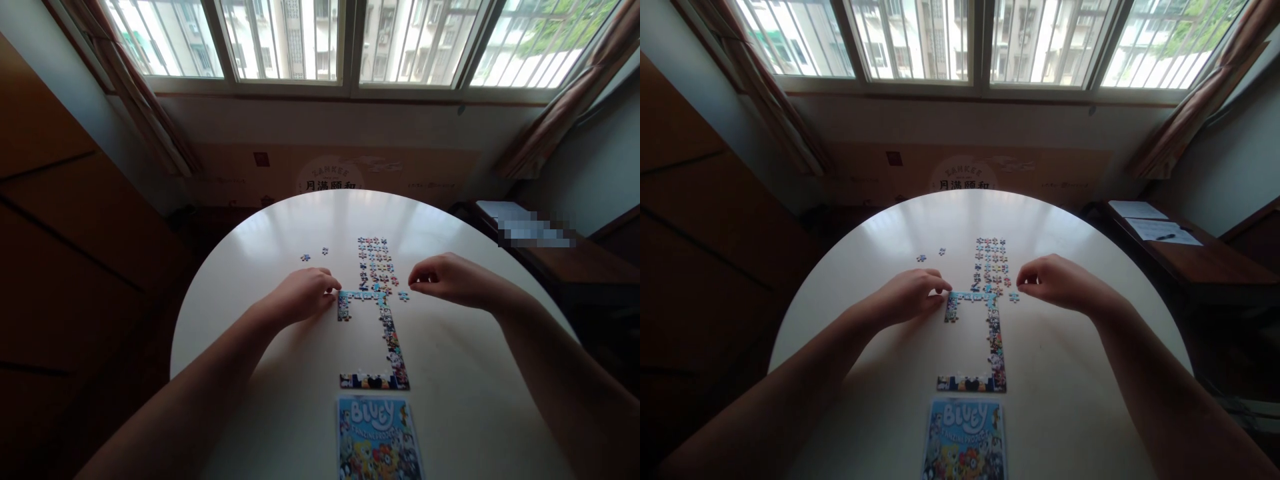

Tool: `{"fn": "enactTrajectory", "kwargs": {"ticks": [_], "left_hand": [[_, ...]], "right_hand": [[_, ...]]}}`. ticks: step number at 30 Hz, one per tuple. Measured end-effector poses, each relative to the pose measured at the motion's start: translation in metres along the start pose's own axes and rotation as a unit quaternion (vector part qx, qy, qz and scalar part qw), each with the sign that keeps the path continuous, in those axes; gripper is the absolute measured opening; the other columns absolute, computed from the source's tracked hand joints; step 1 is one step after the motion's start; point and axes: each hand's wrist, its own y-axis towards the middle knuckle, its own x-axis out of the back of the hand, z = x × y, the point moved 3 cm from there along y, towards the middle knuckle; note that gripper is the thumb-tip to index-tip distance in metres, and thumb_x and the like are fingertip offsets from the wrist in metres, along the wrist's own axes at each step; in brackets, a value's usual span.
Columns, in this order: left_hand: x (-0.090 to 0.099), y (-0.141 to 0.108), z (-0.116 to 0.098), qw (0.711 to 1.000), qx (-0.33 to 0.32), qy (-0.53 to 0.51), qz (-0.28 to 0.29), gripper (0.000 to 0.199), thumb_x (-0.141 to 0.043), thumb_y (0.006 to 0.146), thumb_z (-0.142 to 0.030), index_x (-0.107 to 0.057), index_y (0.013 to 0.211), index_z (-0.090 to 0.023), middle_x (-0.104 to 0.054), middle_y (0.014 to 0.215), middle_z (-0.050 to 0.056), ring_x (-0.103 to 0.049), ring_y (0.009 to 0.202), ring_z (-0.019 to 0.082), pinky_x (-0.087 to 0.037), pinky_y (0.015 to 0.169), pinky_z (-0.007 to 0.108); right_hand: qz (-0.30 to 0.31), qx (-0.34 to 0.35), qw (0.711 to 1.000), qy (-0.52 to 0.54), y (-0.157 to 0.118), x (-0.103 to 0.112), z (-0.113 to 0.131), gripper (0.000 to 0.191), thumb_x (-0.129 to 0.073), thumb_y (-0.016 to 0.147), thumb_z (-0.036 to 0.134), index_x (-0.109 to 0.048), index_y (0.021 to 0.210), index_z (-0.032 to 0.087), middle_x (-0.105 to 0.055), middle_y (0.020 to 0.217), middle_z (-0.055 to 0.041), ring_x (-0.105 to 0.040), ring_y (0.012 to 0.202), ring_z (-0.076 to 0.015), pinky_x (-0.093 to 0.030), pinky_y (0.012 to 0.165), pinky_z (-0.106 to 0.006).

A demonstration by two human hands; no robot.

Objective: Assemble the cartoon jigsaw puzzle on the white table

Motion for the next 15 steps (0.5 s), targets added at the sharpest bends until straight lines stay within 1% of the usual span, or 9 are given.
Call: {"fn": "enactTrajectory", "kwargs": {"ticks": [2,6,8,12,15], "left_hand": [[0.000,0.000,0.000,1.000,-0.004,0.004,0.001,0.028,-0.054,0.093,-0.026,-0.077,0.108,-0.024,-0.074,0.107,0.006,-0.067,0.087,0.018,-0.048,0.071,0.028],[0.001,0.001,-0.001,1.000,-0.004,0.010,0.003,0.027,-0.054,0.094,-0.027,-0.078,0.106,-0.025,-0.074,0.105,0.006,-0.067,0.086,0.019,-0.048,0.071,0.029],[0.001,0.000,-0.002,1.000,0.001,0.003,0.005,0.026,-0.055,0.094,-0.027,-0.078,0.107,-0.025,-0.074,0.105,0.007,-0.067,0.086,0.019,-0.049,0.070,0.029],[0.002,0.000,-0.002,1.000,0.005,-0.010,0.005,0.026,-0.057,0.094,-0.028,-0.078,0.107,-0.025,-0.074,0.106,0.008,-0.067,0.088,0.020,-0.051,0.071,0.029],[0.002,0.000,-0.001,1.000,0.004,-0.005,0.004,0.026,-0.056,0.094,-0.029,-0.078,0.107,-0.025,-0.074,0.106,0.008,-0.067,0.089,0.020,-0.051,0.071,0.029]], "right_hand": [[-0.003,-0.006,1.000,-0.002,0.000,0.003,-0.005,0.019,-0.064,0.085,0.035,-0.078,0.084,0.023,-0.071,0.073,-0.0024,-0.061,0.062,-0.0143,-0.043,0.057,-0.027],[0.060,-0.007,0.998,0.005,0.001,-0.005,-0.007,0.014,-0.067,0.082,0.032,-0.077,0.084,0.023,-0.071,0.075,-0.0030,-0.062,0.064,-0.0151,-0.044,0.057,-0.027],[0.074,-0.003,0.997,0.010,0.003,-0.011,-0.007,0.012,-0.068,0.080,0.031,-0.075,0.080,0.022,-0.071,0.076,-0.0036,-0.062,0.063,-0.0155,-0.043,0.056,-0.027],[0.057,0.000,0.998,0.015,0.008,-0.018,-0.008,0.012,-0.069,0.080,0.032,-0.072,0.078,0.021,-0.071,0.078,-0.0037,-0.061,0.064,-0.0156,-0.041,0.056,-0.027],[0.044,0.004,0.999,0.021,0.010,-0.020,-0.009,0.013,-0.070,0.079,0.031,-0.074,0.088,0.022,-0.073,0.083,-0.0034,-0.063,0.068,-0.0157,-0.044,0.060,-0.027]]}}
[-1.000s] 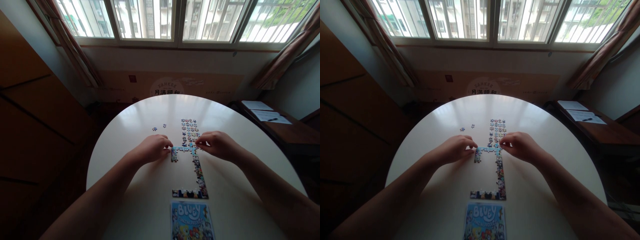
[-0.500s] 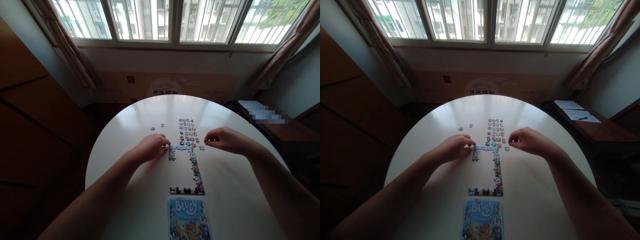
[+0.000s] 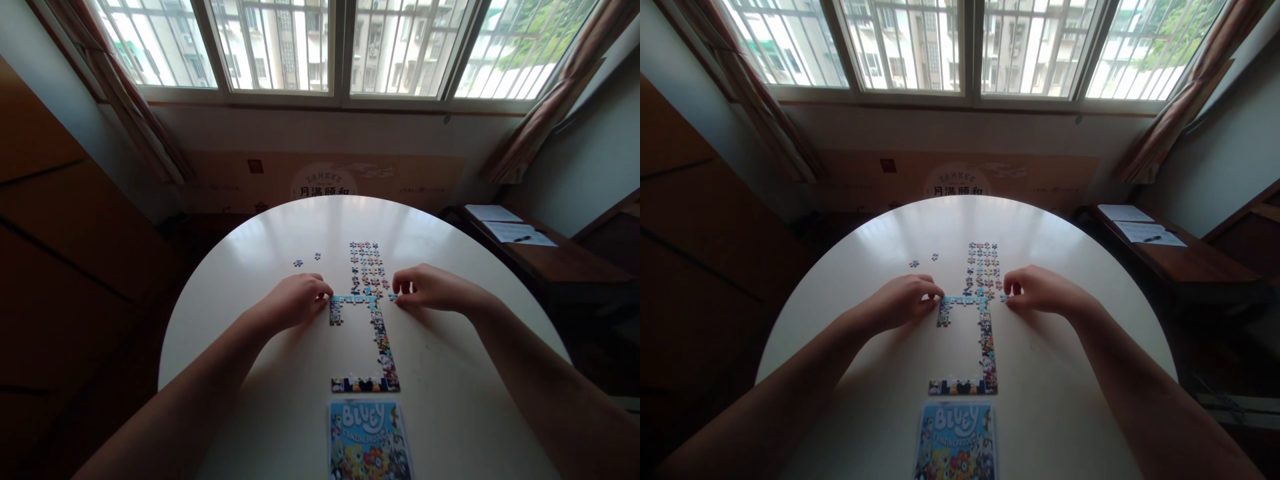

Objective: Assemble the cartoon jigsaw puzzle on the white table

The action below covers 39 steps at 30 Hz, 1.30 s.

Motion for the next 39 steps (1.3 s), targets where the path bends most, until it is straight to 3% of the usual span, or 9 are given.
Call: {"fn": "enactTrajectory", "kwargs": {"ticks": [11,14,17,19,21,23,26,31,39], "left_hand": [[0.000,0.000,-0.001,1.000,-0.005,-0.003,-0.009,0.026,-0.057,0.091,-0.025,-0.078,0.108,-0.023,-0.075,0.108,0.007,-0.067,0.090,0.019,-0.050,0.075,0.030],[0.009,-0.001,0.007,0.997,0.048,0.005,-0.061,0.026,-0.058,0.090,-0.023,-0.077,0.107,-0.021,-0.075,0.107,0.007,-0.067,0.091,0.020,-0.050,0.076,0.030],[0.027,-0.006,0.023,0.977,0.128,0.012,-0.172,0.023,-0.059,0.090,-0.027,-0.078,0.102,-0.021,-0.076,0.098,0.006,-0.066,0.083,0.019,-0.049,0.074,0.031],[0.037,-0.009,0.035,0.957,0.170,0.010,-0.235,0.022,-0.060,0.090,-0.030,-0.077,0.098,-0.020,-0.075,0.093,0.005,-0.065,0.078,0.018,-0.049,0.073,0.031],[0.041,-0.011,0.044,0.946,0.191,0.007,-0.261,0.020,-0.061,0.089,-0.031,-0.077,0.094,-0.020,-0.075,0.089,0.005,-0.064,0.076,0.018,-0.048,0.073,0.031],[0.041,-0.010,0.049,0.949,0.191,0.000,-0.253,0.019,-0.062,0.088,-0.032,-0.076,0.091,-0.020,-0.074,0.086,0.004,-0.063,0.074,0.017,-0.047,0.072,0.030],[0.036,-0.008,0.050,0.961,0.164,-0.014,-0.220,0.020,-0.062,0.089,-0.034,-0.076,0.090,-0.020,-0.074,0.085,0.004,-0.062,0.072,0.016,-0.045,0.070,0.030],[0.030,-0.007,0.046,0.976,0.120,-0.027,-0.181,0.022,-0.061,0.089,-0.034,-0.076,0.092,-0.018,-0.073,0.083,0.005,-0.061,0.072,0.016,-0.045,0.070,0.031],[0.022,0.000,0.048,0.971,0.140,-0.035,-0.190,0.025,-0.061,0.089,-0.038,-0.076,0.085,-0.018,-0.072,0.074,0.006,-0.061,0.069,0.017,-0.043,0.068,0.032]], "right_hand": [[-0.007,0.029,0.999,0.023,0.004,-0.005,-0.003,0.019,-0.066,0.081,0.024,-0.079,0.094,0.025,-0.075,0.085,-0.0020,-0.067,0.072,-0.0152,-0.047,0.064,-0.026],[-0.016,0.053,0.998,0.019,0.003,-0.003,-0.003,0.021,-0.066,0.082,0.027,-0.079,0.097,0.024,-0.075,0.084,-0.0028,-0.066,0.072,-0.0152,-0.049,0.065,-0.027],[-0.089,0.069,0.994,0.002,0.002,0.004,-0.004,0.025,-0.064,0.085,0.033,-0.078,0.103,0.022,-0.073,0.080,-0.0037,-0.065,0.068,-0.0155,-0.050,0.066,-0.030],[-0.182,0.067,0.981,0.003,0.002,0.008,-0.007,0.027,-0.063,0.088,0.038,-0.077,0.103,0.020,-0.072,0.077,-0.0042,-0.061,0.064,-0.0151,-0.049,0.065,-0.031],[-0.285,0.052,0.957,0.016,0.003,0.008,-0.015,0.029,-0.061,0.089,0.041,-0.077,0.098,0.019,-0.070,0.075,-0.0045,-0.058,0.061,-0.0147,-0.048,0.064,-0.031],[-0.364,0.024,0.930,0.040,0.006,0.005,-0.027,0.030,-0.061,0.089,0.043,-0.077,0.094,0.017,-0.069,0.073,-0.0049,-0.056,0.061,-0.0152,-0.047,0.064,-0.031],[-0.413,-0.039,0.904,0.100,0.014,-0.004,-0.050,0.034,-0.064,0.084,0.047,-0.077,0.092,0.016,-0.066,0.069,-0.0048,-0.056,0.063,-0.0169,-0.046,0.065,-0.031],[-0.409,-0.074,0.898,0.143,0.023,-0.010,-0.070,0.039,-0.065,0.083,0.049,-0.077,0.093,0.013,-0.062,0.064,-0.0039,-0.054,0.059,-0.0162,-0.043,0.058,-0.030],[-0.403,-0.099,0.890,0.188,0.027,-0.010,-0.084,0.036,-0.068,0.080,0.046,-0.077,0.093,0.013,-0.061,0.061,-0.0020,-0.054,0.054,-0.0140,-0.043,0.054,-0.028]]}}
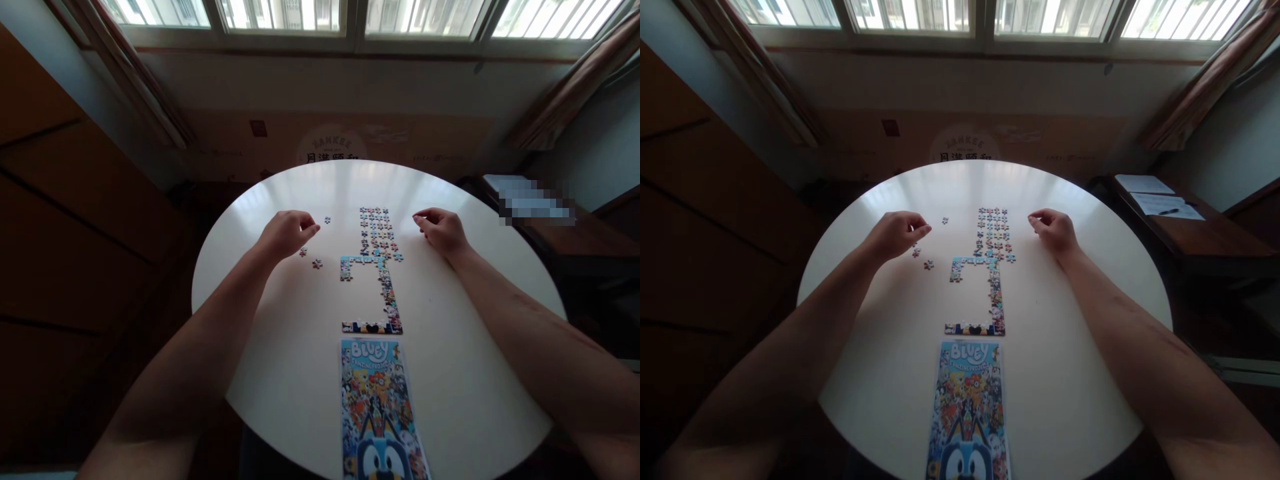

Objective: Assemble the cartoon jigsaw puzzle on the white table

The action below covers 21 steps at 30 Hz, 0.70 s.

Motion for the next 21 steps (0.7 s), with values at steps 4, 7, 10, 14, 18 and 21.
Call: {"fn": "enactTrajectory", "kwargs": {"ticks": [4,7,10,14,18,21], "left_hand": [[0.001,0.000,-0.002,1.000,-0.016,-0.007,-0.010,0.025,-0.060,0.089,-0.038,-0.075,0.083,-0.018,-0.071,0.072,0.005,-0.060,0.068,0.016,-0.043,0.067,0.032],[0.002,-0.001,-0.005,0.999,-0.019,-0.013,-0.022,0.025,-0.060,0.089,-0.037,-0.074,0.083,-0.018,-0.070,0.071,0.004,-0.059,0.066,0.015,-0.042,0.065,0.031],[-0.001,-0.002,-0.007,1.000,-0.015,-0.019,-0.020,0.024,-0.061,0.088,-0.038,-0.074,0.083,-0.018,-0.071,0.073,0.005,-0.059,0.065,0.015,-0.041,0.063,0.030],[-0.005,-0.002,-0.008,0.999,-0.016,-0.021,-0.023,0.024,-0.061,0.088,-0.037,-0.075,0.084,-0.018,-0.072,0.076,0.005,-0.059,0.064,0.015,-0.041,0.062,0.030],[-0.004,-0.002,-0.009,0.999,-0.023,-0.010,-0.038,0.024,-0.060,0.088,-0.036,-0.075,0.083,-0.018,-0.072,0.075,0.005,-0.058,0.063,0.015,-0.041,0.063,0.030],[-0.006,-0.002,-0.011,0.999,-0.021,-0.006,-0.048,0.025,-0.060,0.088,-0.036,-0.075,0.083,-0.018,-0.072,0.076,0.005,-0.058,0.064,0.015,-0.041,0.063,0.030]], "right_hand": [[-0.004,-0.007,1.000,0.003,0.002,-0.001,-0.004,0.031,-0.071,0.077,0.043,-0.077,0.089,0.015,-0.061,0.061,-0.0017,-0.053,0.054,-0.0134,-0.042,0.052,-0.027],[-0.004,-0.010,1.000,0.005,0.001,-0.002,-0.004,0.028,-0.074,0.074,0.040,-0.077,0.087,0.015,-0.062,0.063,-0.0017,-0.051,0.054,-0.0127,-0.040,0.051,-0.026],[-0.013,-0.023,0.999,0.024,0.001,0.000,-0.003,0.029,-0.073,0.074,0.040,-0.077,0.087,0.014,-0.060,0.060,-0.0015,-0.051,0.052,-0.0124,-0.039,0.049,-0.026],[-0.027,-0.038,0.997,0.061,0.000,0.001,-0.002,0.031,-0.071,0.075,0.041,-0.075,0.088,0.013,-0.060,0.060,-0.0013,-0.051,0.052,-0.0122,-0.038,0.047,-0.025],[-0.019,-0.046,0.996,0.077,-0.002,0.001,0.001,0.028,-0.072,0.073,0.038,-0.075,0.086,0.013,-0.060,0.060,-0.0009,-0.051,0.053,-0.0116,-0.039,0.048,-0.024],[-0.005,-0.056,0.995,0.079,-0.001,0.000,0.002,0.026,-0.074,0.070,0.036,-0.075,0.084,0.014,-0.061,0.061,-0.0008,-0.051,0.054,-0.0114,-0.039,0.049,-0.025]]}}
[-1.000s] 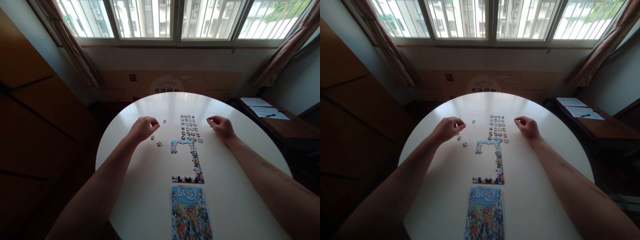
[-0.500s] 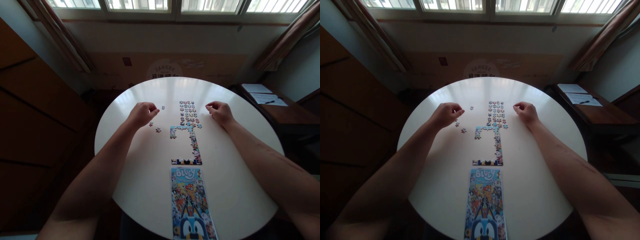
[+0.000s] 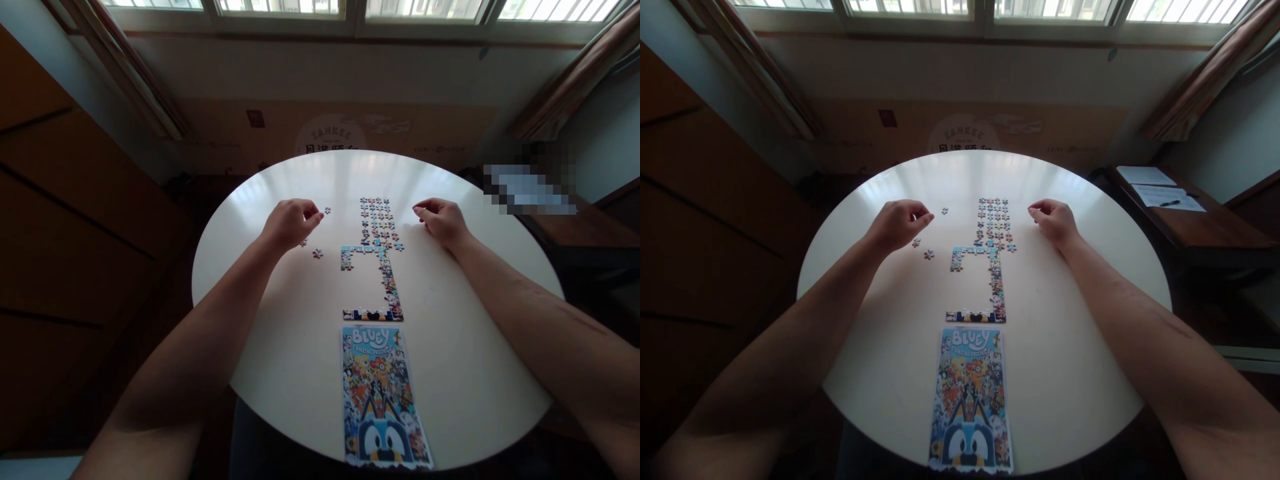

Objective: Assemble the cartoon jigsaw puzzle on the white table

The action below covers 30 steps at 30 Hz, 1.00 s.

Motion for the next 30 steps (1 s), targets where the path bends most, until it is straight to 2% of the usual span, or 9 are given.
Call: {"fn": "enactTrajectory", "kwargs": {"ticks": [6,9,12,15,18,21,25,30], "left_hand": [[-0.003,-0.002,-0.003,1.000,0.009,-0.011,-0.004,0.024,-0.060,0.088,-0.036,-0.075,0.081,-0.018,-0.071,0.075,0.006,-0.058,0.065,0.015,-0.041,0.063,0.030],[0.005,-0.001,0.002,0.999,0.023,-0.025,-0.043,0.023,-0.061,0.088,-0.035,-0.074,0.079,-0.019,-0.071,0.074,0.005,-0.058,0.065,0.015,-0.042,0.066,0.031],[0.017,0.002,0.017,0.992,0.055,-0.044,-0.103,0.022,-0.062,0.086,-0.036,-0.074,0.079,-0.018,-0.071,0.073,0.004,-0.060,0.066,0.016,-0.044,0.068,0.031],[0.028,0.005,0.038,0.977,0.115,-0.075,-0.163,0.024,-0.062,0.085,-0.038,-0.074,0.081,-0.018,-0.068,0.067,0.003,-0.059,0.064,0.017,-0.044,0.066,0.030],[0.032,0.006,0.054,0.964,0.161,-0.098,-0.189,0.025,-0.062,0.084,-0.038,-0.075,0.086,-0.017,-0.070,0.072,0.004,-0.061,0.067,0.017,-0.046,0.066,0.030],[0.030,0.005,0.057,0.970,0.172,-0.059,-0.162,0.026,-0.061,0.085,-0.033,-0.077,0.099,-0.018,-0.074,0.083,0.005,-0.063,0.070,0.018,-0.049,0.071,0.031],[0.022,0.004,0.050,0.984,0.162,0.011,-0.077,0.033,-0.058,0.086,-0.026,-0.075,0.114,-0.019,-0.076,0.096,0.007,-0.066,0.078,0.020,-0.051,0.080,0.033],[0.026,-0.001,0.051,0.983,0.172,0.063,0.031,0.023,-0.061,0.083,-0.027,-0.079,0.097,-0.024,-0.078,0.094,0.007,-0.069,0.079,0.023,-0.051,0.069,0.032]], "right_hand": [[-0.029,-0.021,0.999,0.027,0.004,0.001,-0.003,0.027,-0.074,0.071,0.039,-0.074,0.083,0.015,-0.058,0.060,0.0001,-0.049,0.055,-0.0115,-0.037,0.048,-0.024],[-0.017,-0.025,0.999,0.044,-0.001,-0.001,-0.002,0.028,-0.075,0.071,0.041,-0.074,0.083,0.015,-0.059,0.059,-0.0001,-0.049,0.055,-0.0117,-0.037,0.047,-0.024],[-0.002,-0.019,0.998,0.059,-0.007,-0.002,0.000,0.029,-0.077,0.071,0.042,-0.075,0.084,0.016,-0.061,0.062,-0.0010,-0.051,0.057,-0.0117,-0.040,0.050,-0.024],[-0.012,-0.017,0.997,0.074,-0.012,-0.001,0.001,0.031,-0.078,0.071,0.043,-0.075,0.086,0.016,-0.061,0.063,-0.0008,-0.051,0.056,-0.0116,-0.039,0.049,-0.024],[-0.037,-0.021,0.995,0.089,-0.013,0.001,0.002,0.033,-0.076,0.074,0.046,-0.074,0.089,0.016,-0.057,0.059,0.0007,-0.047,0.052,-0.0114,-0.035,0.045,-0.024],[-0.047,-0.011,0.996,0.078,-0.015,0.000,0.006,0.033,-0.076,0.075,0.046,-0.074,0.089,0.017,-0.057,0.059,0.0007,-0.047,0.052,-0.0118,-0.035,0.046,-0.024],[-0.026,0.057,0.998,-0.009,-0.022,-0.007,0.020,0.029,-0.071,0.080,0.045,-0.075,0.090,0.017,-0.061,0.063,-0.0016,-0.050,0.056,-0.0141,-0.038,0.051,-0.028],[-0.017,0.108,0.993,-0.052,-0.031,-0.011,0.032,0.027,-0.069,0.084,0.045,-0.076,0.090,0.020,-0.059,0.061,-0.0013,-0.050,0.055,-0.0156,-0.036,0.050,-0.029]]}}
